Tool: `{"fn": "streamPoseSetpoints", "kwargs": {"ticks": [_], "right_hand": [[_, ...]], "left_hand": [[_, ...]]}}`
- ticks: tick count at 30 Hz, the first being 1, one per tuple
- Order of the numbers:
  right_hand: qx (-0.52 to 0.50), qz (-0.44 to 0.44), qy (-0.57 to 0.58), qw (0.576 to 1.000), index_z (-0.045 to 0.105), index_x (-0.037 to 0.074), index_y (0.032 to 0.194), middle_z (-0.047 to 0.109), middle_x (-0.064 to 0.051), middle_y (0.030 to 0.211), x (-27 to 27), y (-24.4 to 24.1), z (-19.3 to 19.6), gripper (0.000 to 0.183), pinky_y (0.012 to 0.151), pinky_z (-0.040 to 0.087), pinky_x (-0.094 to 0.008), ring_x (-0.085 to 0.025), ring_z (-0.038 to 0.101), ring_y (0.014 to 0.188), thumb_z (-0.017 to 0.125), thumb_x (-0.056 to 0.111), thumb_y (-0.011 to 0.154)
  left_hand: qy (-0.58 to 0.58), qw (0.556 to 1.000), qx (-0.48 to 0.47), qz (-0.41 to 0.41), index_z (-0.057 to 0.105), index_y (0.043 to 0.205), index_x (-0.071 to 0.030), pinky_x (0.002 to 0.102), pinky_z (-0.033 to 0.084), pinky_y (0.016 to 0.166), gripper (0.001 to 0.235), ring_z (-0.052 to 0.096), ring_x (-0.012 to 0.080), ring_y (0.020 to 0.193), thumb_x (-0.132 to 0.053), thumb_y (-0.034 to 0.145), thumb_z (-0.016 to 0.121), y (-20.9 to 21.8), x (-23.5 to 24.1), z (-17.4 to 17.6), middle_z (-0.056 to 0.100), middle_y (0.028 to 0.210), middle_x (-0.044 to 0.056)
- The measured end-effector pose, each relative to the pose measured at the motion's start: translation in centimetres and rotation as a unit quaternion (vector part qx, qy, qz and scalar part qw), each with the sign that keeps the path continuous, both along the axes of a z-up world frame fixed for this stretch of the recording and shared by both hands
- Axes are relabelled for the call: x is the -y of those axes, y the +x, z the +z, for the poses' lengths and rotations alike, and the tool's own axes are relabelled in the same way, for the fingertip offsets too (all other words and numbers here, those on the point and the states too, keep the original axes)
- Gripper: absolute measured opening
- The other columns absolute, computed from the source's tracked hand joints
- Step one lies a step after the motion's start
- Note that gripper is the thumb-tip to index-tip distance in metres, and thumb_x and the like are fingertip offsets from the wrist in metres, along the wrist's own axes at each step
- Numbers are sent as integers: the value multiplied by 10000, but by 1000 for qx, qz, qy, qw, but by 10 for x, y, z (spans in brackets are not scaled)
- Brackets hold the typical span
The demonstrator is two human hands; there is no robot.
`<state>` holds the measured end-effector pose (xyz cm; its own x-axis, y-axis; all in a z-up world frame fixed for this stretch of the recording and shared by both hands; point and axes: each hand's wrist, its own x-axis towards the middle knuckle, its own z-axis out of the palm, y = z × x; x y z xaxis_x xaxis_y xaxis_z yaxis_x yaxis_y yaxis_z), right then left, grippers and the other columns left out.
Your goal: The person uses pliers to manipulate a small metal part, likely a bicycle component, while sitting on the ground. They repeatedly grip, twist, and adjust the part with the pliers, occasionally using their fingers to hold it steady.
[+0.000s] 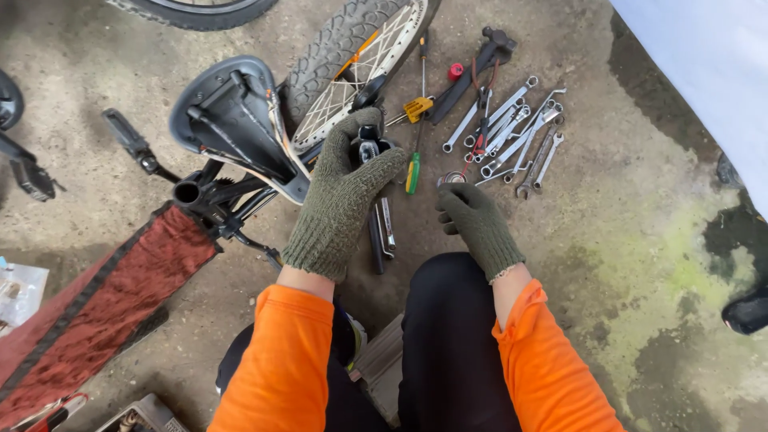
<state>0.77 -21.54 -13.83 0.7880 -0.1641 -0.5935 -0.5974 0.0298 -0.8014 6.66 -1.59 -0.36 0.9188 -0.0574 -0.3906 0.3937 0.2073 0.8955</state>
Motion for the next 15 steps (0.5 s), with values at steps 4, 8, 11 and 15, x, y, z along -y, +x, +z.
{"fn": "streamPoseSetpoints", "kwargs": {"ticks": [4, 8, 11, 15], "right_hand": [[-27, 13, -19, 999, 676, -18, 1225, 706, -201, 959, 12, -1, -14, 391, 630, 619, -300, -237, 713, 793, 716, 256, 949], [-21, -28, -53, 998, 634, -31, 1277, 703, -204, 948, 43, 10, -12, 438, 569, 599, -279, -219, 699, 727, 721, 241, 946], [-6, -100, -99, 990, 615, -47, 1289, 698, -201, 943, 67, 27, -21, 441, 550, 588, -262, -206, 689, 701, 699, 218, 946], [5, -143, -167, 976, 635, -52, 1268, 714, -196, 940, 104, 50, -81, 446, 584, 602, -297, -207, 703, 741, 656, 263, 954]], "left_hand": [[-54, 998, -5, 13, 550, 1390, -100, 241, 579, 571, 534, 677, 157, 698, -155, 899, 753, -2, 17, -4, 651, 895, 96], [-102, 994, -30, 30, 612, 1354, -138, 303, 595, 577, 454, 694, 205, 682, -209, 924, 739, 2, 26, -15, 644, 875, 119], [-115, 992, -51, 29, 603, 1375, -112, 328, 613, 634, 492, 701, 226, 733, -156, 897, 711, 2, 30, -14, 649, 891, 132], [-138, 986, -92, 32, 585, 1413, -64, 372, 644, 738, 570, 713, 265, 825, -58, 848, 662, 3, 37, -11, 658, 921, 155]]}}
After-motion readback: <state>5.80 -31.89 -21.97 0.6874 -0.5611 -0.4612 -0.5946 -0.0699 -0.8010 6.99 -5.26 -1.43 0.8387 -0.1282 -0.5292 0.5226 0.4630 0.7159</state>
